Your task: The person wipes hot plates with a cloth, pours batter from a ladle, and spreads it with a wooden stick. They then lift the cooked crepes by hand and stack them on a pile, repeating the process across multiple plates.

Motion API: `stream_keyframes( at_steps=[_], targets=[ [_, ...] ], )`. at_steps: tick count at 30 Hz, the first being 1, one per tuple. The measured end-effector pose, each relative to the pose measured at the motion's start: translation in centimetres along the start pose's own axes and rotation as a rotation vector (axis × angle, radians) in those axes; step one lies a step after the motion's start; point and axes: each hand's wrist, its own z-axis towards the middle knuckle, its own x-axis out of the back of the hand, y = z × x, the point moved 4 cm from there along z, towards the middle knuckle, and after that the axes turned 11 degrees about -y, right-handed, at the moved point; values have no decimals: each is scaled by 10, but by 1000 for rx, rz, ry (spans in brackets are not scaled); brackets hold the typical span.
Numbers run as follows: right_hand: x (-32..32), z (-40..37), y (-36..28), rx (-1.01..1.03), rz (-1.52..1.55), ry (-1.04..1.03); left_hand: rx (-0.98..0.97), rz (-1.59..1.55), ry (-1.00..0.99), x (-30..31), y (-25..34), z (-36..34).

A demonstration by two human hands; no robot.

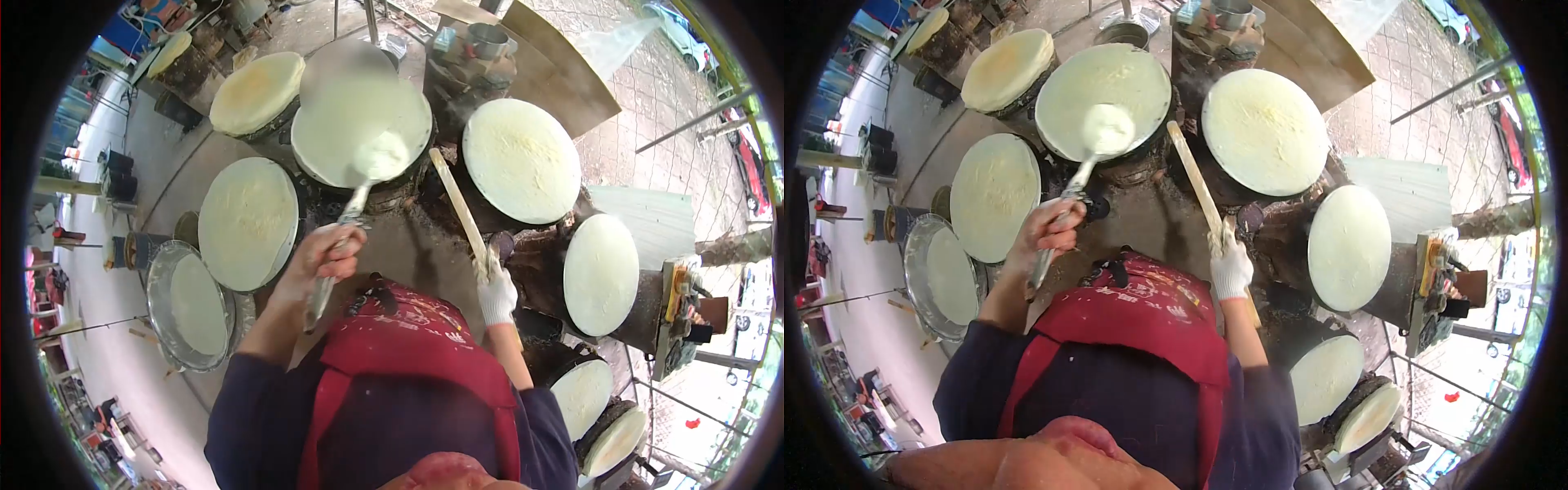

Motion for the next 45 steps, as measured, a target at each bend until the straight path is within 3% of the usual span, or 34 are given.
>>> stream_keyframes(
  at_steps=[4,7,10,13,16,17,18,19,21,22,24,26,30,31,35,38,39,42,44,45],
  targets=[
    [0,38,-60,-46,-83,23,-198,78,33,76,34,-68],
    [6,66,-95,-9,-64,42,-281,-30,189,116,45,-112],
    [12,109,-127,-10,18,29,-435,-331,267,142,40,-145],
    [-11,186,-121,206,220,192,-668,-508,169,138,33,-167],
    [5,229,-154,165,513,-14,-901,-610,272,132,20,-183],
    [-13,264,-155,276,837,-229,-954,-696,314,138,9,-192],
    [-1,270,-173,217,897,-382,-1009,-777,356,143,-1,-201],
    [12,275,-194,307,975,-356,-1065,-781,604,149,-18,-215],
    [10,302,-220,420,1187,-409,-1029,-836,75,126,-11,-218],
    [-1,322,-227,439,1319,-496,-1043,-814,121,122,-13,-224],
    [-4,325,-243,394,1167,-449,-1078,-767,214,108,-17,-232],
    [12,327,-258,294,598,-158,-1139,-722,182,97,-19,-236],
    [20,336,-282,266,1077,-368,-1255,-667,218,85,-34,-252],
    [25,329,-293,293,1193,-329,-1291,-666,217,85,-40,-258],
    [53,294,-327,403,1180,-282,-1366,-682,244,85,-55,-275],
    [51,277,-349,619,1282,-206,-1356,-634,223,103,-76,-299],
    [56,261,-365,777,1287,-196,-1364,-685,184,105,-81,-302],
    [76,196,-419,1034,899,-117,-1390,-772,134,114,-80,-313],
    [86,145,-464,1030,624,-91,-1382,-768,155,119,-69,-324],
    [78,124,-487,1066,813,-261,-1394,-753,372,133,-81,-342]
  ],
)
